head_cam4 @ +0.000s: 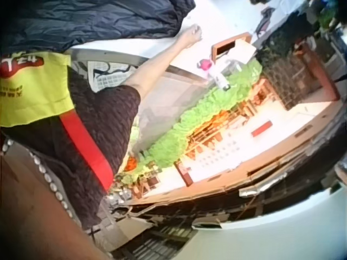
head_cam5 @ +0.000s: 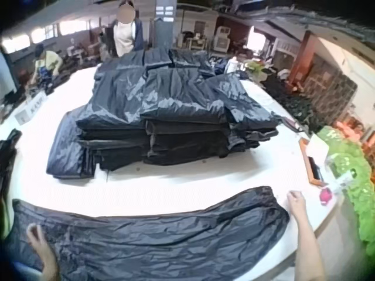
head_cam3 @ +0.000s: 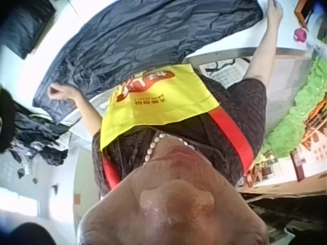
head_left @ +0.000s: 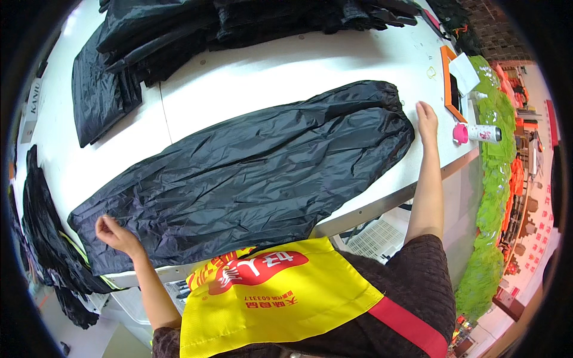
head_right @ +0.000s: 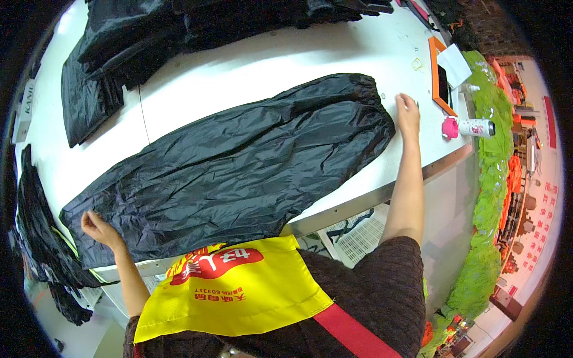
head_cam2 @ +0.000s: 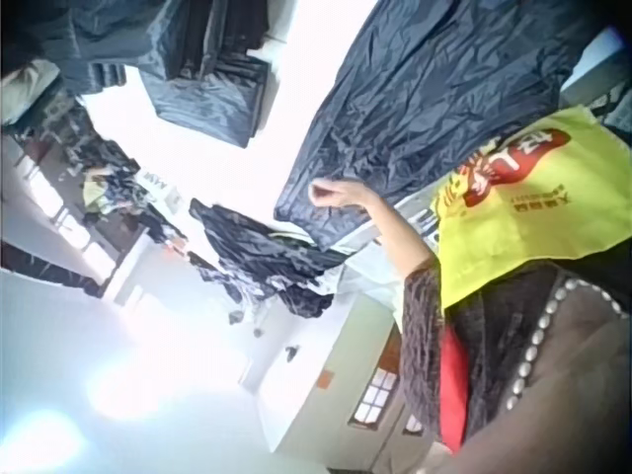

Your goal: The person folds black trousers on a white table. They lay each pair flat, fold the legs together, fold the garment in half or thirds, and place the folded item into a white basket. The process repeats for multiple pairs.

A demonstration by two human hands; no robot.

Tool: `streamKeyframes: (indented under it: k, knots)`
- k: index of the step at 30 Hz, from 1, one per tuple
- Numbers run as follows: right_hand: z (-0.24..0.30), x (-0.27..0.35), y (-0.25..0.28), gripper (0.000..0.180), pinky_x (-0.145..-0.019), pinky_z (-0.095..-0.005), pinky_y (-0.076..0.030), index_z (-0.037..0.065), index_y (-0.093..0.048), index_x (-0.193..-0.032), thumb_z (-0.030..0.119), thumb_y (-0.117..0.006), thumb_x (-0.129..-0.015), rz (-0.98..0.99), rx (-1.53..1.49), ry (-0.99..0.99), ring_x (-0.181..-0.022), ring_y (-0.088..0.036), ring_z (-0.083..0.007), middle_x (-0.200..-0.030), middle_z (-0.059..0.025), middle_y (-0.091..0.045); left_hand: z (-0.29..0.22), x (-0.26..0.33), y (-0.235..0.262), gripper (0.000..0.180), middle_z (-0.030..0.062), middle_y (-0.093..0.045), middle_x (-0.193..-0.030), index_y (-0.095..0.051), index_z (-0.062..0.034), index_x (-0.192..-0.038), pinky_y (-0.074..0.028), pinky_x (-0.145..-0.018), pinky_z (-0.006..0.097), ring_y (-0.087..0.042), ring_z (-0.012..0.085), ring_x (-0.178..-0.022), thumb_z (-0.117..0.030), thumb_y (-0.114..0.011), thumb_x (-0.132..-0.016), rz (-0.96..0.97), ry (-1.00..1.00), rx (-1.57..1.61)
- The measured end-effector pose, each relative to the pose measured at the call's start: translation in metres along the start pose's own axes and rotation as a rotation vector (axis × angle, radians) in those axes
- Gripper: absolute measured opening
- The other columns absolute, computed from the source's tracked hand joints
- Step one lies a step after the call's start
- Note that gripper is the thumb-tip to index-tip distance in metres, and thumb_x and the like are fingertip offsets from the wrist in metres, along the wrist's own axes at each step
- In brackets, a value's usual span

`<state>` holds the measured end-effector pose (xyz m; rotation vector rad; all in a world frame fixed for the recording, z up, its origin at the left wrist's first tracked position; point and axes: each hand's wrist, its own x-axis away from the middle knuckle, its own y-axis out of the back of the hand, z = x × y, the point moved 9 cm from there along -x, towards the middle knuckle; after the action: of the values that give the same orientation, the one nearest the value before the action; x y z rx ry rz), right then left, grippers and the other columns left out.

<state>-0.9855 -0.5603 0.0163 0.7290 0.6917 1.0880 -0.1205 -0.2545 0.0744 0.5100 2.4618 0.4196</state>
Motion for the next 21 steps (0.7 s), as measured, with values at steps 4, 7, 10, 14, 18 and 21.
streamKeyframes:
  k: [4,7,10,14,18,21]
  knots:
    - [0.078,-0.019,-0.010,0.036,-0.086,-0.0347,-0.045,0.000,-0.063,-0.103,0.030,-0.059,-0.084,0.092,0.115,0.046,-0.101,-0.059,-0.0292,-0.103,-0.0183,-0.064,-0.026,0.049,-0.047,0.024,0.0088,-0.054,-0.107,-0.050,0.0014,-0.113,-0.042,-0.082,0.026,-0.051,0.0136,-0.091,-0.009,-0.053,-0.091,0.270,-0.023,0.074]
    - [0.047,-0.033,0.011,0.039,-0.089,-0.0395,-0.045,0.001,-0.059,-0.110,0.029,-0.058,-0.083,0.003,0.477,-0.148,-0.105,-0.056,-0.0346,-0.109,-0.0221,-0.060,-0.075,0.094,-0.084,0.035,0.0160,-0.051,-0.116,-0.048,0.0019,-0.119,-0.034,-0.098,0.037,-0.047,0.0290,-0.110,-0.006,-0.055,-0.086,0.487,-0.315,-0.142]
    - [-0.024,-0.017,0.031,0.042,-0.091,-0.0417,-0.044,0.001,-0.057,-0.114,0.028,-0.057,-0.082,-0.045,0.610,-0.437,-0.108,-0.053,-0.0375,-0.115,-0.0258,-0.055,-0.099,0.132,-0.110,0.043,0.0192,-0.045,-0.126,-0.044,0.0015,-0.124,-0.026,-0.104,0.045,-0.038,0.0358,-0.121,-0.010,-0.057,-0.085,0.638,-0.542,-0.270]
    - [-0.094,-0.006,0.038,0.044,-0.087,-0.0442,-0.045,-0.004,-0.059,-0.101,0.034,-0.060,-0.079,-0.124,0.612,-0.417,-0.098,-0.058,-0.0397,-0.099,-0.0284,-0.060,-0.083,0.153,-0.123,0.045,0.0194,-0.041,-0.131,-0.045,0.0009,-0.125,-0.024,-0.104,0.048,-0.035,0.0387,-0.123,-0.020,-0.054,-0.086,0.737,-0.537,-0.386]
    - [-0.098,-0.020,0.032,0.034,-0.070,-0.0392,-0.049,-0.003,-0.059,-0.092,0.029,-0.058,-0.080,0.056,0.483,-0.294,-0.080,-0.063,-0.0314,-0.085,-0.0216,-0.064,-0.082,0.152,-0.124,0.044,0.0193,-0.042,-0.130,-0.046,0.0004,-0.124,-0.025,-0.103,0.047,-0.036,0.0383,-0.121,-0.022,-0.054,-0.087,0.755,-0.530,-0.417]
    - [-0.056,-0.027,0.022,0.029,-0.061,-0.0353,-0.049,-0.003,-0.060,-0.086,0.025,-0.056,-0.079,0.189,0.175,-0.289,-0.070,-0.062,-0.0235,-0.078,-0.0154,-0.064,-0.080,0.151,-0.124,0.043,0.0192,-0.043,-0.129,-0.047,0.0001,-0.122,-0.026,-0.103,0.046,-0.038,0.0381,-0.120,-0.022,-0.053,-0.087,0.760,-0.536,-0.426]
